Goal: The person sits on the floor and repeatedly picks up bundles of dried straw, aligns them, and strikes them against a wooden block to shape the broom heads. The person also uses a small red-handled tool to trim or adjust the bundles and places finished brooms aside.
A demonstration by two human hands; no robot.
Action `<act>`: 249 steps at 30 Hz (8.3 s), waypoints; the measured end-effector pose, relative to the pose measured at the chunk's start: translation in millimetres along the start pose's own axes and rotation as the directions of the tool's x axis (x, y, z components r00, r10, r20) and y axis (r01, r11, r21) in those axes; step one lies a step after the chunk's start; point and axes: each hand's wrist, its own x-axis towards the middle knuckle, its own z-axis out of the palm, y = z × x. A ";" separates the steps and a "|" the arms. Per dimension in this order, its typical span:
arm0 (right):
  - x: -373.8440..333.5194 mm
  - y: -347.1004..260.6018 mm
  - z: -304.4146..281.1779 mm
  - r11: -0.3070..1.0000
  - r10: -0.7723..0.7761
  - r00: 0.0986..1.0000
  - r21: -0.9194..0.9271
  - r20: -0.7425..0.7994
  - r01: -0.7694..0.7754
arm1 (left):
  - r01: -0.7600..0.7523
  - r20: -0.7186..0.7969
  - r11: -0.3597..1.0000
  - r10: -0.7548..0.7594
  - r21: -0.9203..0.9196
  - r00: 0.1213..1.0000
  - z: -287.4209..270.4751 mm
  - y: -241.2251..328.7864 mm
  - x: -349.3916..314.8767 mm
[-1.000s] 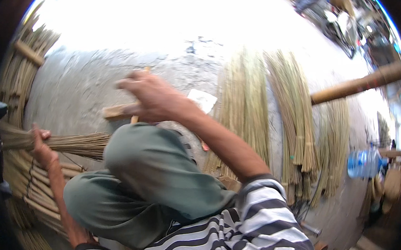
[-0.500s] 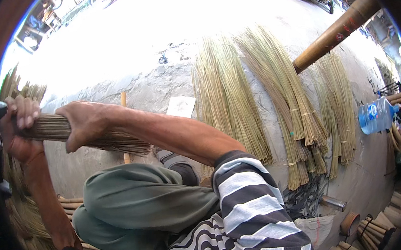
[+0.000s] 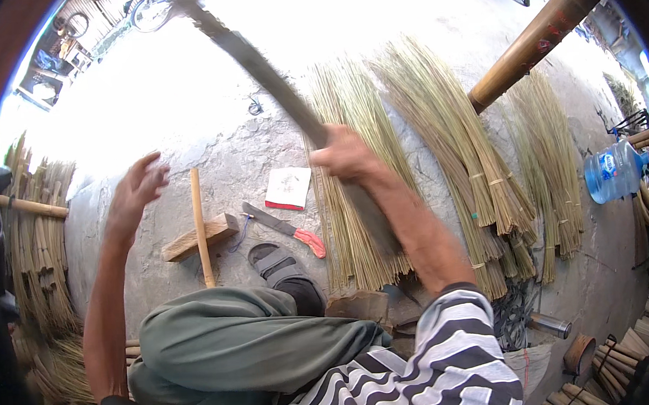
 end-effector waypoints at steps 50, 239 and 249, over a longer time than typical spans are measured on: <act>-114.6 237.1 -176.9 0.569 0.352 0.932 0.811 -0.088 -0.138 | 0.379 0.087 0.925 -0.377 -0.015 0.922 -48.4 -78.8 -95.7; -56.0 130.6 -38.5 0.756 0.308 0.879 -0.655 0.364 0.007 | -0.444 -0.998 0.895 -0.020 -0.048 0.067 -206.0 -180.5 -269.7; -79.8 110.0 -35.1 0.548 0.342 0.874 -0.829 0.344 0.112 | -0.164 -0.915 0.905 -0.367 -0.393 0.170 -97.2 -306.7 -243.6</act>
